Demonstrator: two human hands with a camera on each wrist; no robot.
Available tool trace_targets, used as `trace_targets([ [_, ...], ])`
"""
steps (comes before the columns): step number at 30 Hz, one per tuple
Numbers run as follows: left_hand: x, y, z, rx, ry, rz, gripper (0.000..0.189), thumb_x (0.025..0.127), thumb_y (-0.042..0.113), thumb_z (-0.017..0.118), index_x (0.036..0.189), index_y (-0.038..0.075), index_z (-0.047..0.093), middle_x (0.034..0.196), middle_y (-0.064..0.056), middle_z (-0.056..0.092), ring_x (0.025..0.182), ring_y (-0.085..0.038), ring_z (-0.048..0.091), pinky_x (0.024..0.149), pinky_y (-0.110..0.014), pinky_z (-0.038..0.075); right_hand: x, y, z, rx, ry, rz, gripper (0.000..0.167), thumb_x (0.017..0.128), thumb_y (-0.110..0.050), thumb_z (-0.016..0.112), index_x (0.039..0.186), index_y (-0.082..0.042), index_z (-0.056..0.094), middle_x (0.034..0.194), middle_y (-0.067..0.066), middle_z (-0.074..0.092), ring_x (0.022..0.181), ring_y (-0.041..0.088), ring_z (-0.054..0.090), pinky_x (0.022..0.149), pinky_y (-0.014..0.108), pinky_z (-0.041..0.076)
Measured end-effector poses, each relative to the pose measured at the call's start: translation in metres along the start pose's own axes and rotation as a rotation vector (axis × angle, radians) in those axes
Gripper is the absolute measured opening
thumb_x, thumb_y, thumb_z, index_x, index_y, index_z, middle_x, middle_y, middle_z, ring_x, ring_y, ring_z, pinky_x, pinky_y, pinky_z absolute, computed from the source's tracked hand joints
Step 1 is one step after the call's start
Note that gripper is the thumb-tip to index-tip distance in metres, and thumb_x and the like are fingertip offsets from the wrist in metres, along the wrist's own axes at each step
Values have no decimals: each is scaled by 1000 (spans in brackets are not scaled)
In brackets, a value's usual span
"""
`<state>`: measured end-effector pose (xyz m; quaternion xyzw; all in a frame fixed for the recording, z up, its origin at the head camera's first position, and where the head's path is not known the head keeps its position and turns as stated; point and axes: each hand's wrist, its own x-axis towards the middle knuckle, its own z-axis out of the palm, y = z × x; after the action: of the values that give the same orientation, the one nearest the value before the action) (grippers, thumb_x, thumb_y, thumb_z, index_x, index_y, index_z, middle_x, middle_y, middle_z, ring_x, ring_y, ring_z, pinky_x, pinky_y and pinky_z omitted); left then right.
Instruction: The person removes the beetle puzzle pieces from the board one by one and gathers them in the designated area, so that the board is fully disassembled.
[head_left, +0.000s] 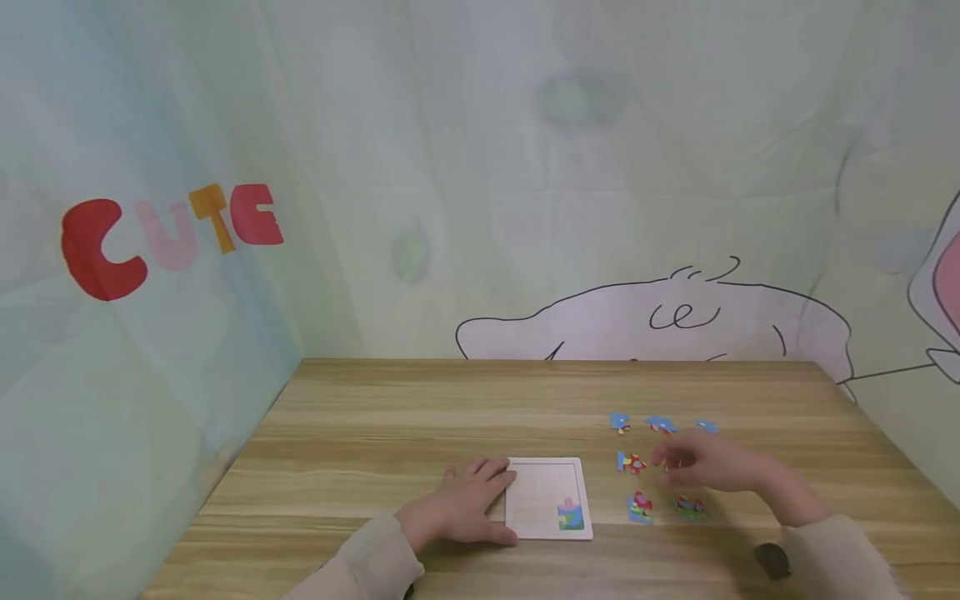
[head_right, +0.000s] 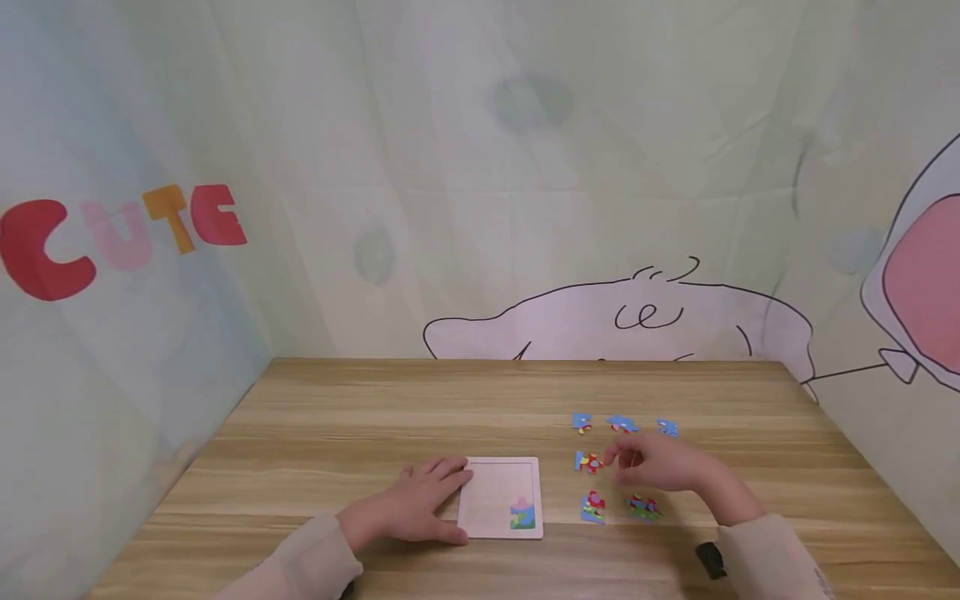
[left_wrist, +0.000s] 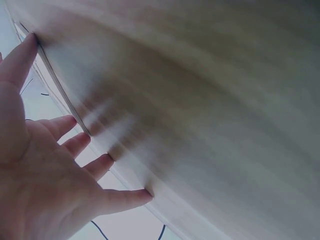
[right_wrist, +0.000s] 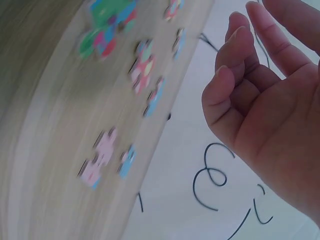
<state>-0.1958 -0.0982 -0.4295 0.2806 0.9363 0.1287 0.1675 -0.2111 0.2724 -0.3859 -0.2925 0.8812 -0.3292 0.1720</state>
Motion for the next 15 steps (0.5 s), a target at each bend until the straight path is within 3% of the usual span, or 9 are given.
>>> trace_targets([
  [10, -1, 1, -1, 1, -6, 2, 85, 81, 60, 66, 147, 14, 39, 155, -4, 31, 142, -31, 25, 105, -69, 21, 19, -17, 11, -45, 17, 39, 20, 89, -24, 68, 104, -11, 64, 84, -5, 56, 75, 8, 51, 63, 25, 45],
  [15, -1, 1, -2, 1, -2, 10, 84, 81, 58, 67, 147, 13, 40, 154, -5, 31, 142, -32, 25, 105, -70, 21, 31, -23, 17, -46, -3, 5, 20, 89, -24, 69, 103, -11, 64, 83, -6, 57, 72, 7, 52, 62, 24, 45],
])
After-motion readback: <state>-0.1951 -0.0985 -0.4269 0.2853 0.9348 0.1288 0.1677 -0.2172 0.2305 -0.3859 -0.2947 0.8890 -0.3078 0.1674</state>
